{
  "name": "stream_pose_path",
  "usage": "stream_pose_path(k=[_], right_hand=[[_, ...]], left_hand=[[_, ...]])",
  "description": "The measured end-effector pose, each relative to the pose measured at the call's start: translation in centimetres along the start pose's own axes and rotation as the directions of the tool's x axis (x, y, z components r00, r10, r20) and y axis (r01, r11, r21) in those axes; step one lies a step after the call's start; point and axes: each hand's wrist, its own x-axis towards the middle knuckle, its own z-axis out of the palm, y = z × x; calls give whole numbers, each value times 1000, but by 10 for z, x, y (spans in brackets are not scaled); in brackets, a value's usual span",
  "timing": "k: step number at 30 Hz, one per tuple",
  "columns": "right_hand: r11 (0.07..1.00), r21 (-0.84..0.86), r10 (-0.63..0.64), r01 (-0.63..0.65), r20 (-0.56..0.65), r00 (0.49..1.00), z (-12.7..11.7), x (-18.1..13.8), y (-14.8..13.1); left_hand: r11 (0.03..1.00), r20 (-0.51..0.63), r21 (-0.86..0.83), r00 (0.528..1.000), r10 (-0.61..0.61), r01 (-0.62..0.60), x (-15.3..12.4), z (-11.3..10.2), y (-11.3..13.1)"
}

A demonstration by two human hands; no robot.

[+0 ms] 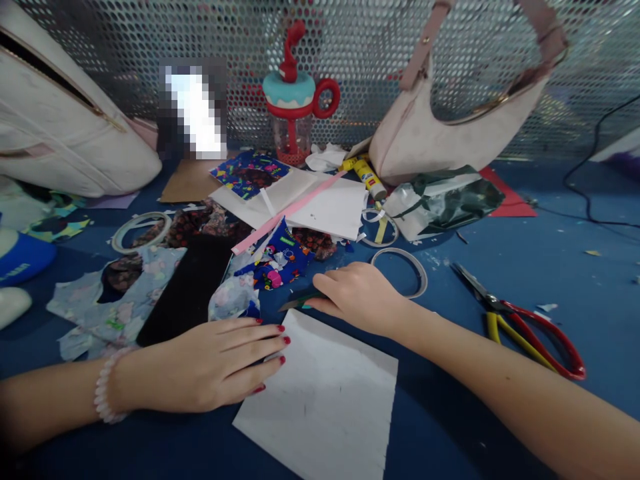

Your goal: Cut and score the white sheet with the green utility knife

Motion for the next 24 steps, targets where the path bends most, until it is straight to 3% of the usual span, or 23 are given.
stream_pose_path(k=[24], right_hand=[[1000,0,-8,8,29,1000,-2,0,1]], left_hand=[[1000,69,12,997,20,-20,-1,-2,1]])
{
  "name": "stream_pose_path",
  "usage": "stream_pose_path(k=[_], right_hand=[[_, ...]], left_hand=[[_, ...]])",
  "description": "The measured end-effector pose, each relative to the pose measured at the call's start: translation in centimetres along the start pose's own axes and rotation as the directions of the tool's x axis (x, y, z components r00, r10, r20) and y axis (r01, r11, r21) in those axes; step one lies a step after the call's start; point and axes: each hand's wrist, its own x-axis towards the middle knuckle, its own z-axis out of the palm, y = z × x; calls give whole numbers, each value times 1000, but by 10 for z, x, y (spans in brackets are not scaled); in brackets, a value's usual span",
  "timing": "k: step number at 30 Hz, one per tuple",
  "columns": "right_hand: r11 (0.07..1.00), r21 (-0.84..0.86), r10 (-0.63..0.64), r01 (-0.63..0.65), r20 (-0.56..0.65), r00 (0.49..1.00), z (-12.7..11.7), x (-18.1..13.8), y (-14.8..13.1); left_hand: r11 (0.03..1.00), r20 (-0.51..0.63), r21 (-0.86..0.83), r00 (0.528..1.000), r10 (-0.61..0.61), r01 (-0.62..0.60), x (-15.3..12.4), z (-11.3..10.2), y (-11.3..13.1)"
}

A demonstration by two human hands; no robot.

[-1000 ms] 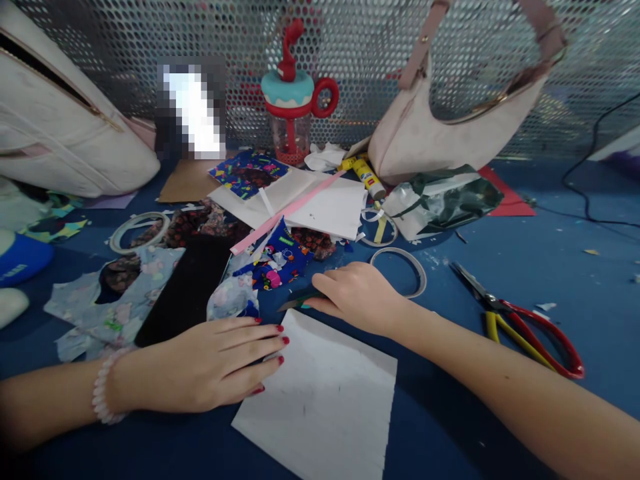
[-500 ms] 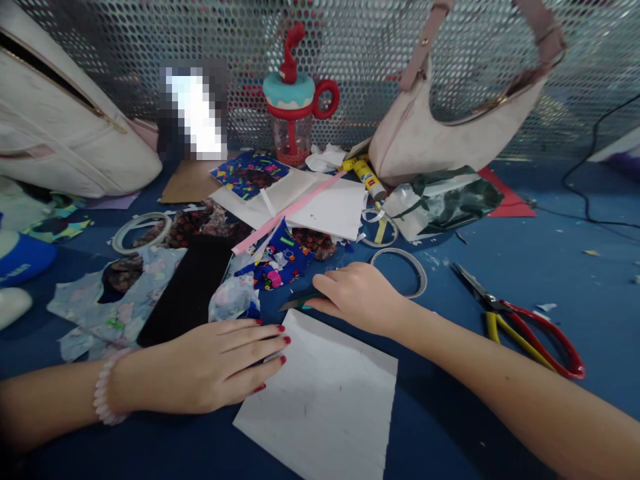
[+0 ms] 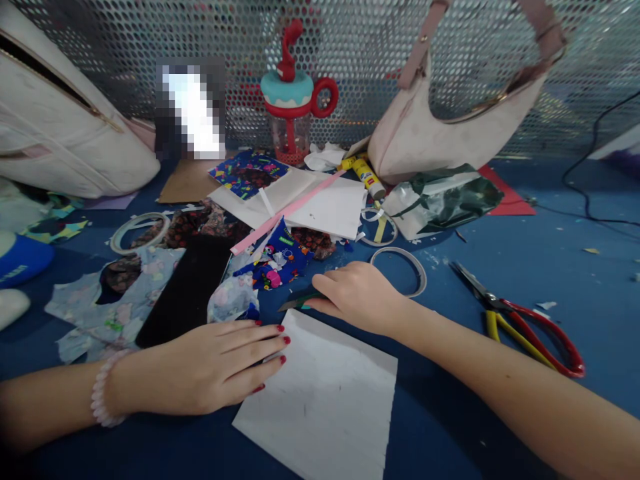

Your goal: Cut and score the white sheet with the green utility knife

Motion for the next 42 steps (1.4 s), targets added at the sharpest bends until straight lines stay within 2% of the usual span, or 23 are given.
stream_pose_path(k=[17,42], right_hand=[[1000,-16,-7,8,6,1000,0,0,-1],[998,56,-23,21,45,999,-4,0,-3]], left_hand=[[1000,-4,9,1000,4,-4,1,1,0],[1000,24,8,1000,10,-10,1,0,0]])
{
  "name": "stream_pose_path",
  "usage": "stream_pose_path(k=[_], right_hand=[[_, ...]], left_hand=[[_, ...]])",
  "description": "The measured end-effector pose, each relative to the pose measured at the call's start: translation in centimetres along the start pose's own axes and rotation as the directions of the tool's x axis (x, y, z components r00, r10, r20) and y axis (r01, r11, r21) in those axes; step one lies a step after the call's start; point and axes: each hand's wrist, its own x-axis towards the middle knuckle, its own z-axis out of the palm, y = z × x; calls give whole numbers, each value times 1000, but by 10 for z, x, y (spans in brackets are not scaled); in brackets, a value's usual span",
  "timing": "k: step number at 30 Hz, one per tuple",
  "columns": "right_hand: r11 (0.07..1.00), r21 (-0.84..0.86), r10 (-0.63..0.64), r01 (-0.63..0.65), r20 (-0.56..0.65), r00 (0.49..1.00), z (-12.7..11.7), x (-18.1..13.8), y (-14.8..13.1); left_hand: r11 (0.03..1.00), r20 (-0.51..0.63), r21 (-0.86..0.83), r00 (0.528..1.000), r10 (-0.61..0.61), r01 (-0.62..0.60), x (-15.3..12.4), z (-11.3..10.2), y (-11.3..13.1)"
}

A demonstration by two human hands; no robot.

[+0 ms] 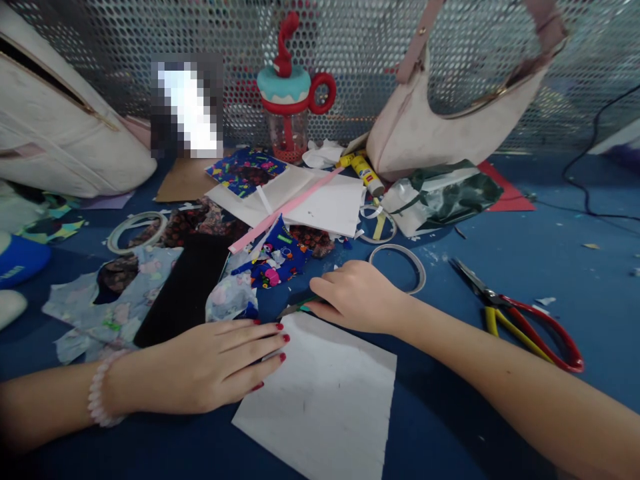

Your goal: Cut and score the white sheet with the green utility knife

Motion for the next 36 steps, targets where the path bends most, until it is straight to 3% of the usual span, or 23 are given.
stream_pose_path(k=[23,36], right_hand=[[999,-44,26,-28,-26,999,-2,-1,8],[998,-46,-37,32,-102,994,0,-2,11]], left_hand=[[1000,-15,5,1000,-3,3,1,-1,-1],[1000,-4,8,1000,4,-4,0,0,0]])
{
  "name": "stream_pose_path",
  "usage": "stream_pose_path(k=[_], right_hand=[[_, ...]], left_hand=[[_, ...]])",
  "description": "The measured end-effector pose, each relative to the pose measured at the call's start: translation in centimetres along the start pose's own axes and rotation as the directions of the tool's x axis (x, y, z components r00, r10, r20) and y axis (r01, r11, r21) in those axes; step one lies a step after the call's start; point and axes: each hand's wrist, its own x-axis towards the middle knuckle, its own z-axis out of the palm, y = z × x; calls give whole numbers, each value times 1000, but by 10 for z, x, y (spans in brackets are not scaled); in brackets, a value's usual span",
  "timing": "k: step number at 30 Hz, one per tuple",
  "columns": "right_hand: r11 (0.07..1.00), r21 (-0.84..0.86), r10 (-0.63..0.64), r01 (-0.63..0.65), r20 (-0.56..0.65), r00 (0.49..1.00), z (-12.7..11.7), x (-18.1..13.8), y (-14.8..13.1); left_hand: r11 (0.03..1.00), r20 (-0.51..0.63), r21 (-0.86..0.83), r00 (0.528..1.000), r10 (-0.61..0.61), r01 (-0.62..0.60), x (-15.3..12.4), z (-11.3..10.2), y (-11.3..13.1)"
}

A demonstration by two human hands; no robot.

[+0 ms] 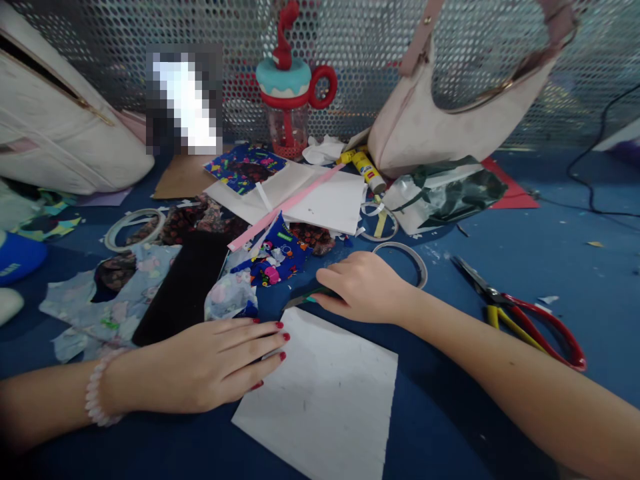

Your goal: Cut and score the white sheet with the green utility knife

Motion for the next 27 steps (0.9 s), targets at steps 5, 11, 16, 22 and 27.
stream_pose_path(k=[5,11,16,22,27], right_hand=[[1000,5,-8,8,-3,1000,0,1,1],[1000,16,-14,14,-8,1000,1,0,3],[1000,18,-15,15,-6,1000,1,-1,4],[1000,10,-29,29,-5,1000,-1,-2,6],[999,13,-32,32,-11,999,-1,-1,6]], left_hand=[[1000,1,4,1000,-1,1,0,0,0],[1000,-5,-1,1000,0,0,-1,0,0],[1000,-3,-5,1000,-4,4,-2,0,0],[1000,-4,-3,1000,-1,1,-1,2,0],[1000,-6,1,1000,-2,2,-1,2,-1]])
